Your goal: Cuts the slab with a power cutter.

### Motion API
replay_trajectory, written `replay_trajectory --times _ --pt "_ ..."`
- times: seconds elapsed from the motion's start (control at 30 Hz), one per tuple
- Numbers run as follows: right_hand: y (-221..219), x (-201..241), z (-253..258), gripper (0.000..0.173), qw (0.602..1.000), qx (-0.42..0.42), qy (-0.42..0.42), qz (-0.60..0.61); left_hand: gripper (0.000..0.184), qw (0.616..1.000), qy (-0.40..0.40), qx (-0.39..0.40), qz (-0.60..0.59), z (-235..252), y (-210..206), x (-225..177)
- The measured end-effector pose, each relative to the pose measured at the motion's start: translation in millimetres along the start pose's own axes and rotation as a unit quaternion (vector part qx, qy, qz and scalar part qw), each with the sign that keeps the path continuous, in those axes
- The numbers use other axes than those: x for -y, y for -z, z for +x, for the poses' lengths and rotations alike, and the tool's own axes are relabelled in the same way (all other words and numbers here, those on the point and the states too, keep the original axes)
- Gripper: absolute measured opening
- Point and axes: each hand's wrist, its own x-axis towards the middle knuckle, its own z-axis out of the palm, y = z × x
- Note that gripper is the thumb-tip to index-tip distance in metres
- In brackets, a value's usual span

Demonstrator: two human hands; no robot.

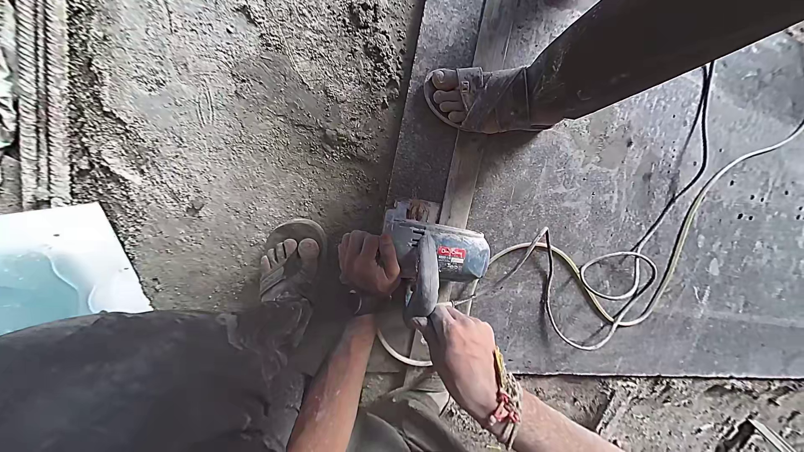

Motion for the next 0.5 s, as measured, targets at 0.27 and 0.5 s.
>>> replay_trajectory --times 0.27,0.5 --pt "1 -1 5 0.03 1.0 -0.013 0.005 -0.001 0.051 1.0 -0.001 -0.003 -0.009 5 -4 -1" --pt "1 -1 8 0.03 1.0 -0.025 -0.002 0.0 0.049 1.0 -0.004 -0.017 -0.019 11 -8 -2"
